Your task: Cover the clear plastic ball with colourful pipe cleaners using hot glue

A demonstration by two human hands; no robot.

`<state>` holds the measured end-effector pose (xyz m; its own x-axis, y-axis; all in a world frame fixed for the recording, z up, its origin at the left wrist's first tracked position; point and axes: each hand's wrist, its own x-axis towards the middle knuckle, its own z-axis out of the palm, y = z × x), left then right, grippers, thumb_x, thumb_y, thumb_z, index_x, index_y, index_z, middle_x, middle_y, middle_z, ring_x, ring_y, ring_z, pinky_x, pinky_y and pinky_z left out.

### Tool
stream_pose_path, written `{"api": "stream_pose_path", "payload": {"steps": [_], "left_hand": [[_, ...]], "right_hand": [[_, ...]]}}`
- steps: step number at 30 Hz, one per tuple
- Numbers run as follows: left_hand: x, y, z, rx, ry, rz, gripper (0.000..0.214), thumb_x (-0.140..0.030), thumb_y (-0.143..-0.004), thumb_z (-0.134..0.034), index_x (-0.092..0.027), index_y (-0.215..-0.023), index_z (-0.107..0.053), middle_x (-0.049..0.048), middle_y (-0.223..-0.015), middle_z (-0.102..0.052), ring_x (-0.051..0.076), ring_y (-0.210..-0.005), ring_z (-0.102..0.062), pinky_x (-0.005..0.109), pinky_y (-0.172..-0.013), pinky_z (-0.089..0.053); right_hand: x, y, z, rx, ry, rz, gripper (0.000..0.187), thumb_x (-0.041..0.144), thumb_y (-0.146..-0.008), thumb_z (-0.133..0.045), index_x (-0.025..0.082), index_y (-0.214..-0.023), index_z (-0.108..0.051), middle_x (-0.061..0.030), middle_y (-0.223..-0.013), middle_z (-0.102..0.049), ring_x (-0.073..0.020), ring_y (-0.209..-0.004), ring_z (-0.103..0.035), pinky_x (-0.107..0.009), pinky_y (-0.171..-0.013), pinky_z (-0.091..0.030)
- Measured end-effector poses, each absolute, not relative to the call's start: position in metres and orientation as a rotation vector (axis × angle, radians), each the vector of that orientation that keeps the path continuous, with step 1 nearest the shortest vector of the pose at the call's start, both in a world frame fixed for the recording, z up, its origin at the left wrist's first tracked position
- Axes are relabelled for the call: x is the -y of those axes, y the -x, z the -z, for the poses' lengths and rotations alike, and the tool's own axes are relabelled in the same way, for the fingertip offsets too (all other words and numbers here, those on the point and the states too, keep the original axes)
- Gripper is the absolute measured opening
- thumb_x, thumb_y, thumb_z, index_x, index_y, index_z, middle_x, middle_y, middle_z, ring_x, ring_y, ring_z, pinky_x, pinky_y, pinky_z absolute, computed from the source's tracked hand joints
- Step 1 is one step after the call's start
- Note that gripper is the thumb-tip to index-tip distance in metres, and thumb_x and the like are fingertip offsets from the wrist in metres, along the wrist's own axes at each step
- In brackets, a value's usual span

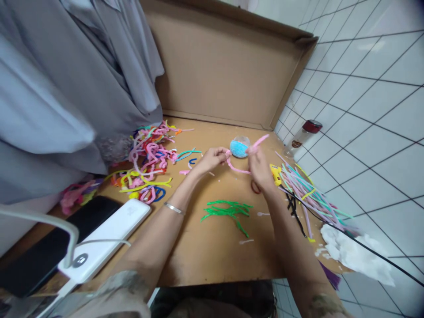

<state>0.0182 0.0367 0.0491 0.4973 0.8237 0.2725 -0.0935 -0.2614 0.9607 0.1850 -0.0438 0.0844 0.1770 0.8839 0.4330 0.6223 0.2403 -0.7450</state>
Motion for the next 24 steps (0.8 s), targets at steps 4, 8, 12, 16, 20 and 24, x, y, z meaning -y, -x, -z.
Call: {"api": "stream_pose_path", "payload": {"steps": [4,8,12,16,20,24], "left_hand": [[-0.028,-0.026,-0.058,-0.463,-1.447,-1.042,0.040,-0.051,-0.068,-0.077,-0.014,-0.082,-0.067,0.0006,-0.070,-0.063,0.006,-0.054,-0.047,0.019,-0.050,-0.034],[-0.026,-0.027,-0.060,-0.430,-1.443,-1.000,0.039,-0.050,-0.069,-0.077,-0.014,-0.076,-0.067,-0.0009,-0.063,-0.057,0.005,-0.053,-0.043,0.019,-0.049,-0.031],[-0.028,-0.025,-0.059,-0.461,-1.415,-1.028,0.034,-0.047,-0.071,-0.076,-0.014,-0.072,-0.068,-0.0021,-0.058,-0.053,0.005,-0.050,-0.039,0.020,-0.048,-0.028],[-0.028,-0.024,-0.061,-0.485,-1.388,-0.961,0.028,-0.040,-0.072,-0.077,-0.014,-0.076,-0.071,-0.0012,-0.060,-0.056,0.006,-0.052,-0.043,0.020,-0.051,-0.031],[-0.027,-0.025,-0.062,-0.478,-1.358,-0.943,0.024,-0.037,-0.075,-0.074,-0.013,-0.075,-0.071,-0.0003,-0.061,-0.057,0.006,-0.053,-0.043,0.019,-0.052,-0.032],[-0.026,-0.026,-0.062,-0.497,-1.346,-0.960,0.026,-0.039,-0.077,-0.072,-0.013,-0.074,-0.071,0.0004,-0.062,-0.058,0.006,-0.053,-0.044,0.020,-0.052,-0.033]], "right_hand": [[0.052,-0.164,-0.080,1.882,1.950,-0.149,0.043,0.039,-0.101,-0.024,0.017,-0.109,-0.061,-0.0136,-0.088,-0.070,-0.0250,-0.081,-0.066,-0.032,-0.072,-0.045],[0.055,-0.154,-0.081,1.977,2.067,-0.052,0.040,0.034,-0.101,-0.028,0.018,-0.119,-0.060,-0.0133,-0.083,-0.071,-0.0259,-0.079,-0.067,-0.033,-0.072,-0.045],[0.058,-0.153,-0.081,2.079,2.055,-0.017,0.036,0.029,-0.100,-0.032,0.019,-0.122,-0.059,-0.0146,-0.087,-0.072,-0.0264,-0.080,-0.069,-0.034,-0.074,-0.046],[0.060,-0.152,-0.084,2.123,2.072,-0.069,0.038,0.030,-0.101,-0.029,0.019,-0.123,-0.058,-0.0167,-0.092,-0.073,-0.0287,-0.084,-0.070,-0.036,-0.075,-0.046],[0.060,-0.152,-0.087,2.141,2.111,-0.107,0.039,0.030,-0.101,-0.028,0.018,-0.117,-0.061,-0.0184,-0.101,-0.073,-0.0299,-0.091,-0.070,-0.035,-0.077,-0.046],[0.061,-0.153,-0.086,2.190,2.142,-0.087,0.040,0.031,-0.101,-0.027,0.018,-0.117,-0.061,-0.0184,-0.105,-0.073,-0.0290,-0.094,-0.070,-0.034,-0.074,-0.045]]}}
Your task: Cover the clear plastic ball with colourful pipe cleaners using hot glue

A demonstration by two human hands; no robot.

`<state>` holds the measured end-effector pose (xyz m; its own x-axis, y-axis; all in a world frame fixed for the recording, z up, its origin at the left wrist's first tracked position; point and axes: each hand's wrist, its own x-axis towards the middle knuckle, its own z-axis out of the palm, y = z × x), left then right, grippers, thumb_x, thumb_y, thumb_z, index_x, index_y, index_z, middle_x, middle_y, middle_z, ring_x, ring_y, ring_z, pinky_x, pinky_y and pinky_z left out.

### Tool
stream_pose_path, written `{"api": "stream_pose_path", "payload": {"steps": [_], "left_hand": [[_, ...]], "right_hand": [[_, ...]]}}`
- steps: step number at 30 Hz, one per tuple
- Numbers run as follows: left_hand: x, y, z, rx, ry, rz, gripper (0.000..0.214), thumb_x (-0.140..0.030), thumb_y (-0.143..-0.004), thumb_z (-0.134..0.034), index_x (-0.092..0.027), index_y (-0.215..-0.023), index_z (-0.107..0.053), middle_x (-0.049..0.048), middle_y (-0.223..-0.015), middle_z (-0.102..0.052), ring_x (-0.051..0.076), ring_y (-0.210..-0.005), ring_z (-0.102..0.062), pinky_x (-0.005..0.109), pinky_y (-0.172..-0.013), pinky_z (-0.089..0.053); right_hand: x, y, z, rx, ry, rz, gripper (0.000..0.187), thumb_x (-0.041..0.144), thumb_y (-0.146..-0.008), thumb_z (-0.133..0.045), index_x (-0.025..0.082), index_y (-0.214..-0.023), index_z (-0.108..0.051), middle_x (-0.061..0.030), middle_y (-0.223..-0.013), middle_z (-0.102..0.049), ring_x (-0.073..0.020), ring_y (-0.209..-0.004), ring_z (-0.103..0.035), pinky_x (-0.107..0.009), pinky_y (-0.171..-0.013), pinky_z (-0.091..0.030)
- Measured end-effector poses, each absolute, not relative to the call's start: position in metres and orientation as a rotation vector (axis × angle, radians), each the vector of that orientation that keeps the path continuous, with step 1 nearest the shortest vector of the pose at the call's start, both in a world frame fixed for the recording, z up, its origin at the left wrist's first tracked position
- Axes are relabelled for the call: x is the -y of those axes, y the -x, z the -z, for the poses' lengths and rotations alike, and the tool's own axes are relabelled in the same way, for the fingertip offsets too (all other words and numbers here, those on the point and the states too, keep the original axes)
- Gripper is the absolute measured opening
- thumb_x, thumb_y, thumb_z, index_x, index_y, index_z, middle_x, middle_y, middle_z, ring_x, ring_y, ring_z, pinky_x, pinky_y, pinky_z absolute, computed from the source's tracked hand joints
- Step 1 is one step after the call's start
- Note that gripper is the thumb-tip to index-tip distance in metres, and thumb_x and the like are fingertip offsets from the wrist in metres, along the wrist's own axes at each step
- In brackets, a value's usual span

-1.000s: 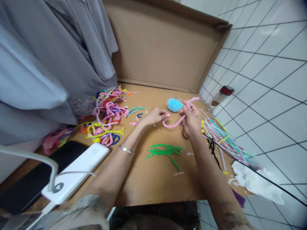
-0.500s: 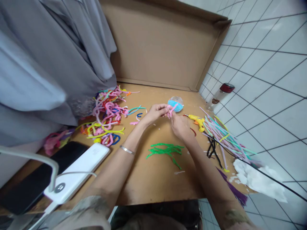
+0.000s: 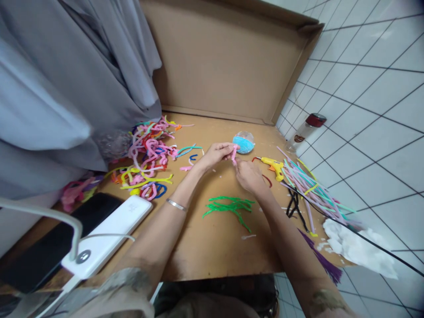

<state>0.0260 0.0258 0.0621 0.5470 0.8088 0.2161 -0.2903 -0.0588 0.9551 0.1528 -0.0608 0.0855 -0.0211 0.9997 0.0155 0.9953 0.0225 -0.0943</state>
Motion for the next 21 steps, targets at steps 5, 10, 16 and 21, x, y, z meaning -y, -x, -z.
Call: {"api": "stream_pose_path", "payload": {"steps": [5,10,16,21], "left_hand": [[-0.024,-0.025,-0.062,-0.502,-1.494,-0.937,0.033,-0.046,-0.075,-0.073,-0.013,-0.072,-0.070,-0.0008,-0.059,-0.057,0.007,-0.053,-0.042,0.021,-0.052,-0.031],[-0.033,-0.022,-0.061,-0.627,-1.302,-1.206,0.028,-0.043,-0.079,-0.072,-0.016,-0.072,-0.069,-0.0017,-0.060,-0.058,0.006,-0.054,-0.045,0.018,-0.051,-0.033],[-0.040,-0.018,-0.071,-0.488,-0.738,-1.288,0.023,-0.035,-0.089,-0.063,-0.018,-0.076,-0.057,0.0005,-0.074,-0.065,0.011,-0.072,-0.063,0.024,-0.070,-0.050],[-0.045,-0.010,-0.074,-0.464,-0.381,-1.381,0.034,-0.010,-0.095,-0.045,-0.017,-0.062,-0.044,-0.0077,-0.046,-0.030,0.005,-0.041,-0.032,0.015,-0.051,-0.039]], "right_hand": [[0.060,-0.155,-0.080,2.167,2.126,-0.128,0.040,0.032,-0.100,-0.028,0.018,-0.119,-0.061,-0.0178,-0.104,-0.073,-0.0283,-0.093,-0.069,-0.033,-0.074,-0.044],[0.054,-0.159,-0.075,1.993,1.723,-0.105,0.036,0.027,-0.093,-0.044,0.019,-0.124,-0.061,-0.0113,-0.102,-0.070,-0.0245,-0.096,-0.063,-0.034,-0.085,-0.044],[0.050,-0.162,-0.063,1.776,1.513,0.048,0.022,0.029,-0.088,-0.052,0.022,-0.095,-0.071,-0.0104,-0.124,-0.059,-0.0286,-0.119,-0.049,-0.046,-0.100,-0.037],[0.052,-0.152,-0.061,1.888,1.369,-0.280,0.035,0.038,-0.095,-0.044,0.019,-0.077,-0.068,-0.0067,-0.091,-0.064,-0.0190,-0.087,-0.059,-0.032,-0.080,-0.045]]}}
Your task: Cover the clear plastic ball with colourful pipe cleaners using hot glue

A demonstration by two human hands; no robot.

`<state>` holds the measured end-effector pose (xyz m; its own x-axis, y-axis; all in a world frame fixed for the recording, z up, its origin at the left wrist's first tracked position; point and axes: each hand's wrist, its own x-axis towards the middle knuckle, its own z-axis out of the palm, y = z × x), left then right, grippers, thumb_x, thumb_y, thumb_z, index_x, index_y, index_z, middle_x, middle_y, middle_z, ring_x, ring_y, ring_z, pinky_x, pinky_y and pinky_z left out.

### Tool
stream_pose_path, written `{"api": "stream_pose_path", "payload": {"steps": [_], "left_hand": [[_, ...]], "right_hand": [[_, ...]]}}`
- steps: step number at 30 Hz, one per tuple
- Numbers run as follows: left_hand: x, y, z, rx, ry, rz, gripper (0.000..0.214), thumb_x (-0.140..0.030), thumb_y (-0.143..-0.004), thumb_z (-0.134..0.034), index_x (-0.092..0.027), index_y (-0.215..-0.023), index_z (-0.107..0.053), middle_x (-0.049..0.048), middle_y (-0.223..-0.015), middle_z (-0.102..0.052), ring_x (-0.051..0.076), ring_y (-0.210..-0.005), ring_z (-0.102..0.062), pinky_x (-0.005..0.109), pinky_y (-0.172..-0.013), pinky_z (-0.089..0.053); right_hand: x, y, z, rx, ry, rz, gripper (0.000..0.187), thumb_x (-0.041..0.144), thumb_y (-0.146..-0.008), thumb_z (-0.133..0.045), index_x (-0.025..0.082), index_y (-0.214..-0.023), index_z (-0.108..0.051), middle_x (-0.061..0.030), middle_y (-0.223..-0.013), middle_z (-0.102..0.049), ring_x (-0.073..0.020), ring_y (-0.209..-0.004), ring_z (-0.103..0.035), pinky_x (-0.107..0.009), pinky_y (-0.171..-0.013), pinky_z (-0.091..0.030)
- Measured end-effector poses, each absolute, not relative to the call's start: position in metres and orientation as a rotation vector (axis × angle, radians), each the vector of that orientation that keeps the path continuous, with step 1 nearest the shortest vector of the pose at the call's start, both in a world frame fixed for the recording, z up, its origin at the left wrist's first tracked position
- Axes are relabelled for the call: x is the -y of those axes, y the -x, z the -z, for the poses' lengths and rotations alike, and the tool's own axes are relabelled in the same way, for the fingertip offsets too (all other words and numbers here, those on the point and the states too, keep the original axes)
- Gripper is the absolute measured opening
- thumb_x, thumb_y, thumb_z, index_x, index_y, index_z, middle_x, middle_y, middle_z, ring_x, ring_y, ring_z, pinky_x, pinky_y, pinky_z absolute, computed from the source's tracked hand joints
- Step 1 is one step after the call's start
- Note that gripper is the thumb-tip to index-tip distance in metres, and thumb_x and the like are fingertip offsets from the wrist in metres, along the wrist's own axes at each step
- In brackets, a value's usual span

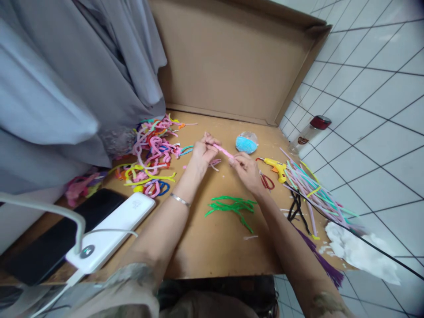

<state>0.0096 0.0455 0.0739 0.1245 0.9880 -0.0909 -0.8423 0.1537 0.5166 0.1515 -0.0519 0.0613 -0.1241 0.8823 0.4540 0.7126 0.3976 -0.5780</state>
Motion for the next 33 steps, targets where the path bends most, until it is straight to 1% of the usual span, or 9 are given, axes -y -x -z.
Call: {"api": "stream_pose_path", "payload": {"steps": [3,7,10,15,18,22,27,30,33], "left_hand": [[-0.046,-0.005,-0.072,-0.478,-0.317,-1.367,0.043,-0.007,-0.097,-0.031,-0.017,-0.056,-0.033,-0.0077,-0.044,-0.019,0.005,-0.037,-0.017,0.015,-0.040,-0.023],[-0.045,-0.003,-0.069,-0.528,-0.250,-1.389,0.046,-0.007,-0.098,-0.019,-0.018,-0.055,-0.027,-0.0074,-0.042,-0.013,0.006,-0.036,-0.011,0.017,-0.037,-0.016],[-0.043,-0.002,-0.070,-0.511,-0.300,-1.456,0.042,-0.013,-0.099,-0.025,-0.020,-0.058,-0.030,-0.0080,-0.042,-0.012,0.008,-0.036,-0.009,0.019,-0.035,-0.015],[-0.036,-0.009,-0.074,-0.501,-0.367,-1.514,0.039,-0.031,-0.099,-0.041,-0.020,-0.062,-0.036,-0.0096,-0.044,-0.015,0.007,-0.036,-0.010,0.019,-0.035,-0.015],[-0.030,-0.018,-0.075,-0.471,-0.389,-1.478,0.041,-0.040,-0.097,-0.048,-0.020,-0.063,-0.038,-0.0101,-0.044,-0.017,0.006,-0.035,-0.014,0.019,-0.035,-0.016],[-0.028,-0.022,-0.074,-0.355,-0.271,-1.466,0.046,-0.048,-0.097,-0.045,-0.019,-0.061,-0.040,-0.0104,-0.043,-0.016,0.005,-0.033,-0.013,0.019,-0.034,-0.015],[-0.035,-0.017,-0.070,-0.344,-0.180,-1.479,0.055,-0.061,-0.093,-0.044,-0.020,-0.058,-0.031,-0.0105,-0.044,-0.013,0.005,-0.034,-0.013,0.019,-0.034,-0.014],[-0.039,-0.017,-0.069,-0.381,-0.135,-1.490,0.051,-0.052,-0.098,-0.039,-0.020,-0.060,-0.030,-0.0101,-0.045,-0.013,0.005,-0.034,-0.013,0.018,-0.034,-0.015],[-0.042,-0.016,-0.069,-0.413,-0.067,-1.484,0.042,-0.029,-0.104,-0.028,-0.018,-0.066,-0.039,-0.0099,-0.044,-0.014,0.006,-0.034,-0.013,0.017,-0.034,-0.015]], "right_hand": [[0.057,-0.139,-0.063,1.914,1.324,-0.224,0.039,0.037,-0.097,-0.041,0.019,-0.075,-0.067,-0.0046,-0.077,-0.060,-0.0171,-0.076,-0.058,-0.030,-0.075,-0.045],[0.060,-0.132,-0.061,1.965,1.329,-0.233,0.036,0.033,-0.098,-0.041,0.019,-0.085,-0.072,-0.0065,-0.084,-0.065,-0.0183,-0.083,-0.060,-0.030,-0.080,-0.047],[0.056,-0.138,-0.058,1.894,1.292,-0.324,0.034,0.034,-0.097,-0.043,0.020,-0.109,-0.071,-0.0081,-0.101,-0.069,-0.0192,-0.095,-0.063,-0.032,-0.088,-0.048],[0.048,-0.143,-0.051,1.822,1.350,-0.286,0.057,0.043,-0.094,-0.048,0.018,-0.145,-0.042,-0.0169,-0.139,-0.054,-0.0245,-0.122,-0.056,-0.038,-0.098,-0.047],[0.047,-0.137,-0.047,1.949,1.469,-0.324,0.051,0.037,-0.096,-0.043,0.014,-0.142,-0.046,-0.0189,-0.131,-0.060,-0.0262,-0.118,-0.058,-0.040,-0.098,-0.046],[0.049,-0.133,-0.046,1.973,1.517,-0.360,0.040,0.026,-0.100,-0.030,0.015,-0.124,-0.060,-0.0105,-0.098,-0.071,-0.0200,-0.084,-0.064,-0.031,-0.078,-0.048],[0.054,-0.132,-0.052,2.014,1.699,-0.194,0.037,0.025,-0.101,-0.029,0.016,-0.112,-0.063,-0.0071,-0.082,-0.070,-0.0179,-0.071,-0.062,-0.025,-0.064,-0.038],[0.058,-0.125,-0.056,2.077,1.847,-0.032,0.036,0.021,-0.100,-0.029,0.018,-0.111,-0.063,-0.0088,-0.087,-0.072,-0.0193,-0.075,-0.064,-0.026,-0.062,-0.034],[0.061,-0.117,-0.059,2.148,1.945,0.030,0.037,0.022,-0.100,-0.027,0.018,-0.112,-0.062,-0.0097,-0.089,-0.073,-0.0199,-0.076,-0.066,-0.027,-0.060,-0.031]]}}
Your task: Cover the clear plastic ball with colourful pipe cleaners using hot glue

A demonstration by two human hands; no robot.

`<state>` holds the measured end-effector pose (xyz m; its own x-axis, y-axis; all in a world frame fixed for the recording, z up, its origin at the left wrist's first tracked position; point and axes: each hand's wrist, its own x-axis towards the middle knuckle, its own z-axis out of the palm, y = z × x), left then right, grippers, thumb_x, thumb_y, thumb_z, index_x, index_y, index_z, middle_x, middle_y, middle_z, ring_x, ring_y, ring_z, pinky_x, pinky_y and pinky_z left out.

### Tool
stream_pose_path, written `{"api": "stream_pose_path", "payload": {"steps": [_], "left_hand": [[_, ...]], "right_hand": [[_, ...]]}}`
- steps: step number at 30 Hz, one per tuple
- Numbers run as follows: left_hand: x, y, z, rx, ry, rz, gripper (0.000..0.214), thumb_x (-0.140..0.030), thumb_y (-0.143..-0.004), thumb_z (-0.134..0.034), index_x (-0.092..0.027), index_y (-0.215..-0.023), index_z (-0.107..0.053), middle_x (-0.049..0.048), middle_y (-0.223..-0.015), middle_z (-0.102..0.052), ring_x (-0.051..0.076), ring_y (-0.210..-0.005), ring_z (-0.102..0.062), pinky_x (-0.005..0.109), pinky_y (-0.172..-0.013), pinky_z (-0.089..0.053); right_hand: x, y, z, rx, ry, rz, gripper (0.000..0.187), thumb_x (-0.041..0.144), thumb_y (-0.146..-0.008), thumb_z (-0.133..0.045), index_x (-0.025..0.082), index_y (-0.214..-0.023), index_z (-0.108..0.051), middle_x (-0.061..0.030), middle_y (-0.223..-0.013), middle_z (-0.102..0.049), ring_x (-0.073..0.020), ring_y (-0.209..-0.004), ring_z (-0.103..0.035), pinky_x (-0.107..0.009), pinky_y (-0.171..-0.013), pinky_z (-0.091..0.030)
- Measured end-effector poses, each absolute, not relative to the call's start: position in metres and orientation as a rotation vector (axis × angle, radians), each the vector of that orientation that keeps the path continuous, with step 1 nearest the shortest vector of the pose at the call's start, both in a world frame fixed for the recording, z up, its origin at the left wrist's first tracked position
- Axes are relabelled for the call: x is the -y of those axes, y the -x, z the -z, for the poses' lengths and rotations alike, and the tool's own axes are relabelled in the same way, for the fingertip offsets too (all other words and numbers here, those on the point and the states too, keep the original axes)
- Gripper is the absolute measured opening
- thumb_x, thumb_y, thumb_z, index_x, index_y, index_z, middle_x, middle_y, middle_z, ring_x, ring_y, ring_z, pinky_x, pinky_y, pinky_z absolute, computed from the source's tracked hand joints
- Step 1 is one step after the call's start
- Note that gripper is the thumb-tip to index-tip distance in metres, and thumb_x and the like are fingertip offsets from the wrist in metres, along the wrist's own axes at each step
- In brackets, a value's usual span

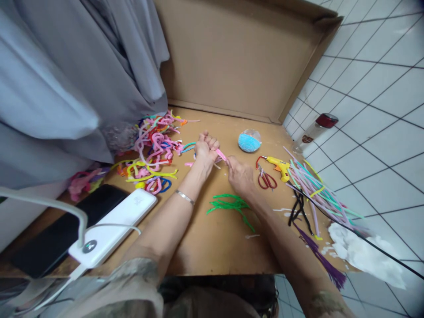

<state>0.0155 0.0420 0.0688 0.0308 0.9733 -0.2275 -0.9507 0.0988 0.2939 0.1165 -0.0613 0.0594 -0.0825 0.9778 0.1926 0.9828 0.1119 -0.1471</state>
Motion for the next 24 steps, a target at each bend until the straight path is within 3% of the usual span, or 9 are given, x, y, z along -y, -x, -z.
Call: {"api": "stream_pose_path", "payload": {"steps": [4,11,14,17,19,21,24], "left_hand": [[-0.047,-0.011,-0.065,-0.474,-0.047,-1.500,0.037,-0.014,-0.102,-0.024,-0.017,-0.077,-0.050,-0.0101,-0.044,-0.012,0.006,-0.033,-0.012,0.017,-0.035,-0.014],[-0.058,-0.010,-0.051,-0.642,-0.361,-1.637,0.020,-0.023,-0.100,-0.038,-0.020,-0.086,-0.052,-0.0107,-0.049,-0.020,0.006,-0.035,-0.017,0.018,-0.039,-0.017],[-0.059,-0.010,-0.045,-0.839,-0.752,-1.805,0.018,-0.031,-0.098,-0.043,-0.021,-0.091,-0.056,-0.0083,-0.053,-0.035,0.007,-0.041,-0.034,0.018,-0.046,-0.029],[-0.054,-0.007,-0.042,-1.058,-1.413,-1.883,0.024,-0.035,-0.097,-0.043,-0.019,-0.099,-0.061,0.0010,-0.076,-0.061,0.013,-0.073,-0.059,0.024,-0.072,-0.046],[-0.048,-0.006,-0.042,-1.100,-1.938,-1.683,0.030,-0.035,-0.098,-0.039,-0.019,-0.103,-0.064,0.0067,-0.096,-0.069,0.018,-0.097,-0.061,0.033,-0.094,-0.043],[-0.042,-0.007,-0.042,-1.051,-2.354,-1.311,0.034,-0.035,-0.098,-0.036,-0.019,-0.104,-0.066,0.0080,-0.104,-0.070,0.020,-0.106,-0.060,0.040,-0.104,-0.036],[-0.034,-0.012,-0.041,-1.072,-2.553,-0.808,0.038,-0.034,-0.099,-0.033,-0.018,-0.101,-0.067,0.0092,-0.097,-0.072,0.021,-0.095,-0.063,0.037,-0.096,-0.040]], "right_hand": [[0.064,-0.110,-0.062,2.211,2.014,0.059,0.040,0.025,-0.101,-0.024,0.019,-0.116,-0.060,-0.0100,-0.089,-0.074,-0.0195,-0.075,-0.067,-0.027,-0.059,-0.029],[0.063,-0.115,-0.064,2.215,2.091,0.095,0.040,0.025,-0.101,-0.024,0.022,-0.117,-0.060,-0.0105,-0.096,-0.075,-0.0209,-0.083,-0.069,-0.026,-0.062,-0.033],[0.058,-0.124,-0.064,2.195,2.150,0.126,0.037,0.022,-0.100,-0.026,0.022,-0.116,-0.060,-0.0110,-0.099,-0.074,-0.0211,-0.086,-0.069,-0.026,-0.063,-0.033],[0.052,-0.138,-0.062,2.209,2.192,0.171,0.035,0.018,-0.097,-0.030,0.022,-0.116,-0.059,-0.0109,-0.100,-0.074,-0.0211,-0.087,-0.068,-0.027,-0.063,-0.033],[0.048,-0.147,-0.059,2.214,2.201,0.220,0.034,0.017,-0.097,-0.032,0.021,-0.117,-0.059,-0.0114,-0.101,-0.073,-0.0208,-0.086,-0.067,-0.026,-0.064,-0.034],[0.046,-0.155,-0.057,2.187,2.206,0.281,0.035,0.018,-0.097,-0.031,0.020,-0.118,-0.059,-0.0120,-0.102,-0.073,-0.0204,-0.084,-0.066,-0.026,-0.065,-0.033],[0.044,-0.162,-0.057,2.094,2.249,0.353,0.038,0.020,-0.099,-0.027,0.021,-0.119,-0.060,-0.0121,-0.096,-0.073,-0.0205,-0.080,-0.066,-0.027,-0.063,-0.031]]}}
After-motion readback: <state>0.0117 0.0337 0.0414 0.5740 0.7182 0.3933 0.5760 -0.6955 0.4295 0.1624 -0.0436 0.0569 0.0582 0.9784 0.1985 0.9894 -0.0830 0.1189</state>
